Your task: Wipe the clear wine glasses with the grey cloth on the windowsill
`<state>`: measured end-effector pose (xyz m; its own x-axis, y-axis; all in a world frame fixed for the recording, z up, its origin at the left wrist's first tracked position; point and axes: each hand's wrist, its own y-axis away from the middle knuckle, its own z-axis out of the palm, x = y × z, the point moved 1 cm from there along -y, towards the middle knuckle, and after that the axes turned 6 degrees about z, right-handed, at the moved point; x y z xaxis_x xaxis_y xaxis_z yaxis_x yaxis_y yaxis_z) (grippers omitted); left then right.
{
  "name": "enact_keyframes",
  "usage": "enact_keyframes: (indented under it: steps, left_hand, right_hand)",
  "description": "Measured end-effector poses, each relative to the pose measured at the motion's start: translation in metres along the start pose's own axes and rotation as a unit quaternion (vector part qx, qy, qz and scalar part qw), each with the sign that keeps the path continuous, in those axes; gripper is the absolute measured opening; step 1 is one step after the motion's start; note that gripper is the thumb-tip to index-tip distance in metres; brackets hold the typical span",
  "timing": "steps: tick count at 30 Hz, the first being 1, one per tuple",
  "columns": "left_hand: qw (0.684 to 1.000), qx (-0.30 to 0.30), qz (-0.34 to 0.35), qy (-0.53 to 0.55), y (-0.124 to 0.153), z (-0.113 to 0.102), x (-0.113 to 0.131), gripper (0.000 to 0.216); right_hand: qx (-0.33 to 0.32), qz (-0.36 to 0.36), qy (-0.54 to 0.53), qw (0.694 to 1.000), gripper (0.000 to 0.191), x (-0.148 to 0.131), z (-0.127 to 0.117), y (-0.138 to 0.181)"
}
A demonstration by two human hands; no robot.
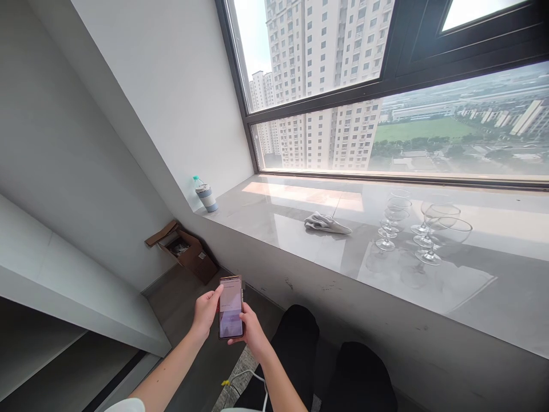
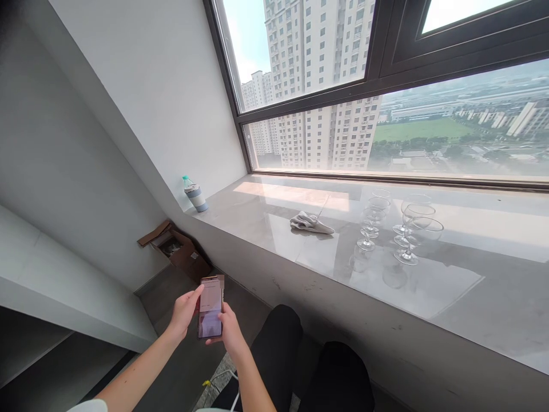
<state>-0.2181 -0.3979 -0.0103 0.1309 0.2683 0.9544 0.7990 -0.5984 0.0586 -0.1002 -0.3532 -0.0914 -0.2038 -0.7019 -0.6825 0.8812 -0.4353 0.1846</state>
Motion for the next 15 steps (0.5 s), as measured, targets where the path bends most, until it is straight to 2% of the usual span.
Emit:
enact_keyframes:
  steps: [4, 7, 10, 15]
  left_hand:
    - [1.000, -0.003, -0.003, 0.000, 0.0020, -0.0003, 0.0018, 0.060]
    - [0.999, -0.021, 0.042, -0.007, 0.0020, 0.0003, -0.0002, 0.055]
    - [0.996, -0.036, 0.084, -0.001, 0.0008, 0.0011, -0.0046, 0.050]
    - [0.993, -0.056, 0.101, 0.017, 0.0010, 0.0029, -0.0065, 0.045]
  right_hand:
    - [0.000, -0.002, -0.004, 1.000, 0.050, 0.0001, -0.0013, -0.0011]
    - [0.013, 0.000, -0.002, 1.000, 0.050, -0.0007, -0.0026, -0.0010]
    - [0.039, 0.008, 0.007, 0.999, 0.047, -0.0022, -0.0028, 0.0000]
    - [0.103, 0.011, 0.017, 0.994, 0.047, -0.0046, -0.0006, 0.0025]
